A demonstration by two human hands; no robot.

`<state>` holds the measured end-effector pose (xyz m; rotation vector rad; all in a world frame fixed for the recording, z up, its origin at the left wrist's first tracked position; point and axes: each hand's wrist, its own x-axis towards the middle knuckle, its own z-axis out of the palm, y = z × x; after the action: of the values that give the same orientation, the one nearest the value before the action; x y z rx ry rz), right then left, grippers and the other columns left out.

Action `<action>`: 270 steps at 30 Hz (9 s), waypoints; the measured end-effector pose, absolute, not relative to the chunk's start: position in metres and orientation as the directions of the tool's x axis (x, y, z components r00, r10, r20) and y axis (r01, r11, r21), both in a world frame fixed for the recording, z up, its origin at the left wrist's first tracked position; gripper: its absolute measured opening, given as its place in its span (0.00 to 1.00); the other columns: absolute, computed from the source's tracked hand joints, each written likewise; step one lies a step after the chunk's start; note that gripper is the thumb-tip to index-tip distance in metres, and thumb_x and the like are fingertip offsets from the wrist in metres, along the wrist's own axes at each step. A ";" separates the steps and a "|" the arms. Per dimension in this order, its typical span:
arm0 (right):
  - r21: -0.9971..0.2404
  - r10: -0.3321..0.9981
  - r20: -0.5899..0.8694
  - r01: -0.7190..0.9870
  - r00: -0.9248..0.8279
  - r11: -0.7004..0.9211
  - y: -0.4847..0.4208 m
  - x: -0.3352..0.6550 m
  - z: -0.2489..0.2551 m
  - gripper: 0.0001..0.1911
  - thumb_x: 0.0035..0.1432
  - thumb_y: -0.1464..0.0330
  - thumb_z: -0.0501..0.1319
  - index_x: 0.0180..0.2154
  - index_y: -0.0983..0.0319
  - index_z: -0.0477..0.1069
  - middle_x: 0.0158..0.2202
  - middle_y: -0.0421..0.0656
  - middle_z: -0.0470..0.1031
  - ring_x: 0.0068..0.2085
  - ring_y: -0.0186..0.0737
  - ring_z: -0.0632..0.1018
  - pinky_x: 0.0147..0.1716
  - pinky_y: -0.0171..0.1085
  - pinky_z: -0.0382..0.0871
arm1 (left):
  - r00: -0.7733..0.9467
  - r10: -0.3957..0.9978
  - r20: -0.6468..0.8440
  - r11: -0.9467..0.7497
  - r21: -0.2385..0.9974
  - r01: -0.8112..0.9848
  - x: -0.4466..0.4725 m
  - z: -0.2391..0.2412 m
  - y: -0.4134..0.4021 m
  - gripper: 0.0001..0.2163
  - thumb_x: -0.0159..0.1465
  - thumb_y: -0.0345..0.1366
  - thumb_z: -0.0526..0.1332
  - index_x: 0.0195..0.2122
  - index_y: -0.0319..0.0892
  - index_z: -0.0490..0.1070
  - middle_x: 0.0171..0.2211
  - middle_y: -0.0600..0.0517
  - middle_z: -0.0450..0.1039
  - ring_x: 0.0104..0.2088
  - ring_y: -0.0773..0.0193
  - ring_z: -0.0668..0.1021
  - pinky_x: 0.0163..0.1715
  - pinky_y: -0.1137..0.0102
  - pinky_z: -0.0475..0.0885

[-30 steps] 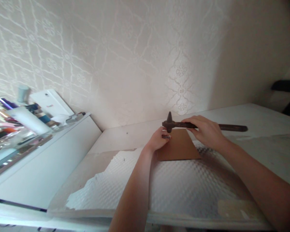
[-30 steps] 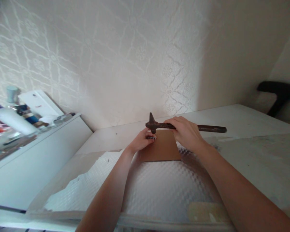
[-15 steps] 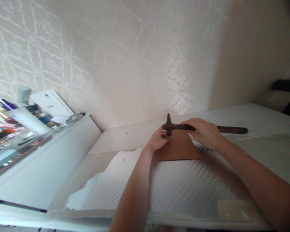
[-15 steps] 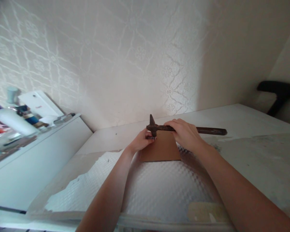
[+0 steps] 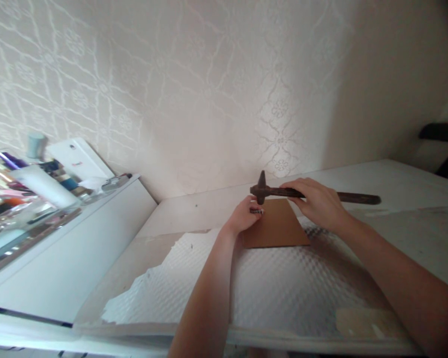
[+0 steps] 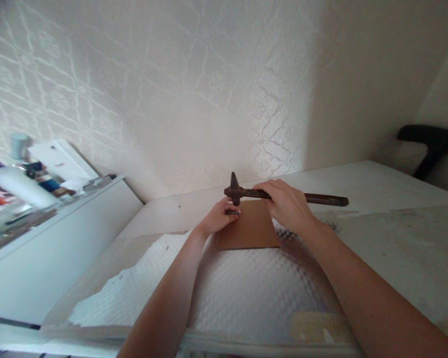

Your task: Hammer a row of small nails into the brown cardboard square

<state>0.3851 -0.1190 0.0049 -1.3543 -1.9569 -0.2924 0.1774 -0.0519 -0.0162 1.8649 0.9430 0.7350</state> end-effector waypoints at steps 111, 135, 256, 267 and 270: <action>-0.244 0.926 0.191 0.898 -0.326 0.366 -0.103 0.353 -0.020 0.29 0.61 0.53 0.52 0.57 0.64 0.64 0.60 0.56 0.60 0.59 0.58 0.62 0.55 0.58 0.54 | -0.076 0.985 0.156 -0.117 0.922 0.370 0.174 0.037 -0.048 0.15 0.56 0.39 0.59 0.40 0.37 0.75 0.40 0.45 0.78 0.40 0.61 0.77 0.40 0.68 0.71; -0.221 0.889 0.232 0.869 -0.394 0.443 -0.097 0.363 -0.026 0.30 0.61 0.53 0.53 0.58 0.65 0.64 0.58 0.55 0.63 0.57 0.54 0.65 0.53 0.50 0.59 | 0.312 0.934 0.177 -0.313 0.827 0.467 0.193 -0.010 -0.051 0.06 0.56 0.33 0.62 0.30 0.38 0.77 0.30 0.48 0.78 0.32 0.64 0.77 0.37 0.71 0.71; -0.131 0.755 0.605 0.903 -0.254 0.409 -0.118 0.393 0.010 0.16 0.57 0.73 0.52 0.45 0.60 0.71 0.43 0.46 0.74 0.45 0.48 0.71 0.41 0.44 0.67 | 0.465 0.865 0.190 -0.395 0.828 0.398 0.184 -0.018 -0.050 0.07 0.51 0.25 0.64 0.30 0.39 0.68 0.28 0.53 0.74 0.31 0.67 0.75 0.36 0.73 0.68; -0.091 0.699 0.662 0.897 -0.270 0.432 -0.115 0.395 0.007 0.13 0.57 0.74 0.55 0.43 0.59 0.71 0.41 0.44 0.75 0.43 0.46 0.72 0.38 0.42 0.67 | 0.485 0.853 0.195 -0.421 0.807 0.415 0.183 -0.020 -0.048 0.06 0.52 0.26 0.63 0.30 0.39 0.68 0.27 0.53 0.74 0.31 0.67 0.75 0.35 0.73 0.69; -0.105 0.687 0.685 0.901 -0.241 0.421 -0.115 0.395 0.007 0.13 0.57 0.74 0.55 0.44 0.59 0.70 0.42 0.43 0.75 0.44 0.46 0.72 0.37 0.42 0.67 | 0.498 0.846 0.192 -0.426 0.806 0.412 0.183 -0.019 -0.049 0.06 0.53 0.27 0.63 0.32 0.39 0.69 0.28 0.53 0.74 0.32 0.66 0.76 0.36 0.73 0.69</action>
<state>0.3952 -0.1150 0.0071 -1.3400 -2.0103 -0.4108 0.1831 -0.0485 -0.0191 2.0337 1.0297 0.7822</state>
